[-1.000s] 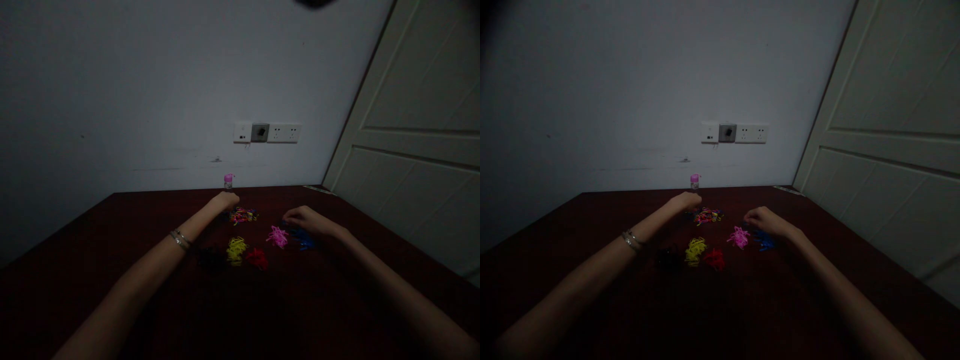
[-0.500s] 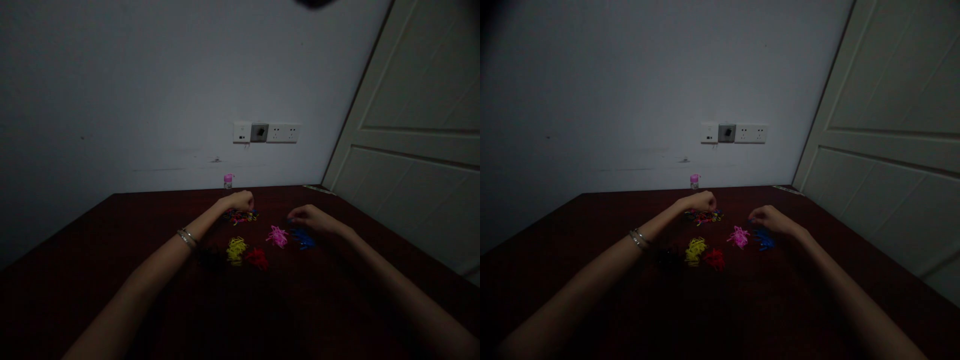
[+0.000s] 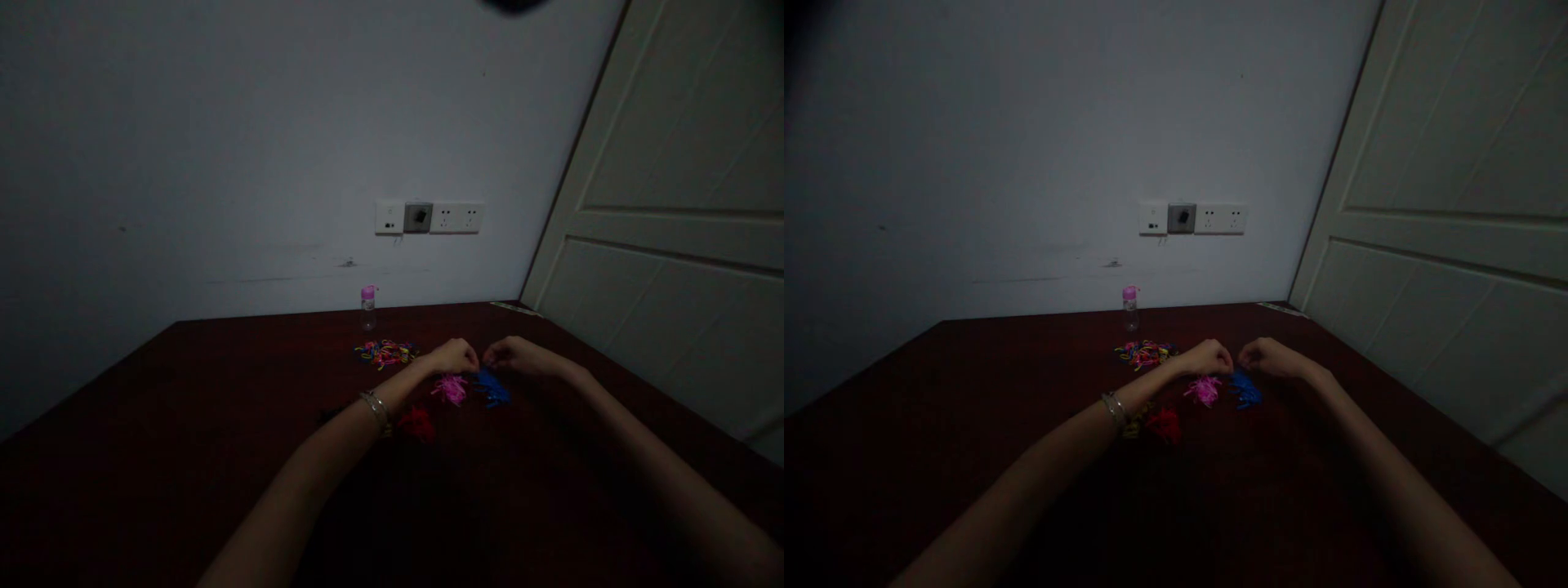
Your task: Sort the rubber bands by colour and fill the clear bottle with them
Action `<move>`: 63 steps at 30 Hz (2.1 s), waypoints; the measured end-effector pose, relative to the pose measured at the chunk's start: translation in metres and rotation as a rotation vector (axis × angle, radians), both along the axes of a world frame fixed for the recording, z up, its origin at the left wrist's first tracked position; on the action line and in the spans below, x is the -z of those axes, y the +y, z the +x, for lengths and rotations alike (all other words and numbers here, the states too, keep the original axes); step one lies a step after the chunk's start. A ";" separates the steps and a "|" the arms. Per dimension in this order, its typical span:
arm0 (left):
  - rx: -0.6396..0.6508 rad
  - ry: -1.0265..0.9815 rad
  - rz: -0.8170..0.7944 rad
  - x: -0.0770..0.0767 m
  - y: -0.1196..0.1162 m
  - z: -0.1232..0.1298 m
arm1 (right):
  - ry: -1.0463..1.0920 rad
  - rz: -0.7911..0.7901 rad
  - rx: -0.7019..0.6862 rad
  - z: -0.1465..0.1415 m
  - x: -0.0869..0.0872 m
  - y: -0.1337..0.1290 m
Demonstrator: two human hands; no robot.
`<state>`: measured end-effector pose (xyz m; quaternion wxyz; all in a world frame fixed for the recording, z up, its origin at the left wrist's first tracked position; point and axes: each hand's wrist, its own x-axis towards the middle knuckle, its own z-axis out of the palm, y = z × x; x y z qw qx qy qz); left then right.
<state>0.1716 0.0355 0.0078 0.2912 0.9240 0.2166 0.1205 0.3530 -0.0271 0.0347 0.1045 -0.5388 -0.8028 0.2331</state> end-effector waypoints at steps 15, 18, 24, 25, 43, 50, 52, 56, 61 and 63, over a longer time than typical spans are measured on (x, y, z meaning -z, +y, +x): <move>-0.336 -0.260 -0.113 -0.013 0.047 -0.131 | 0.012 0.184 -0.098 -0.087 0.013 0.027; -0.370 -0.188 -0.083 -0.008 0.049 -0.160 | -0.022 0.213 -0.074 -0.110 0.021 0.037; -0.369 -0.031 -0.014 -0.005 0.036 -0.190 | -0.159 0.252 0.076 -0.135 0.032 0.047; -0.355 -0.015 -0.009 -0.006 0.033 -0.192 | -0.182 0.265 0.104 -0.138 0.034 0.048; -0.328 0.051 0.035 -0.004 0.017 -0.223 | -0.021 0.278 0.003 -0.135 0.044 0.056; -0.358 -0.133 0.039 -0.009 0.011 -0.198 | 0.238 0.053 -0.090 -0.134 0.017 0.051; -0.331 -0.153 0.023 -0.010 0.010 -0.185 | 0.270 0.021 -0.115 -0.138 0.012 0.049; -0.293 -0.145 -0.020 -0.010 0.011 -0.170 | 0.318 -0.004 -0.134 -0.145 0.003 0.041; -0.329 -0.179 -0.140 -0.014 0.013 -0.173 | 0.397 -0.036 -0.160 -0.147 -0.002 0.033; -0.294 -0.191 -0.222 -0.017 0.009 -0.174 | 0.417 -0.040 -0.154 -0.146 0.001 0.035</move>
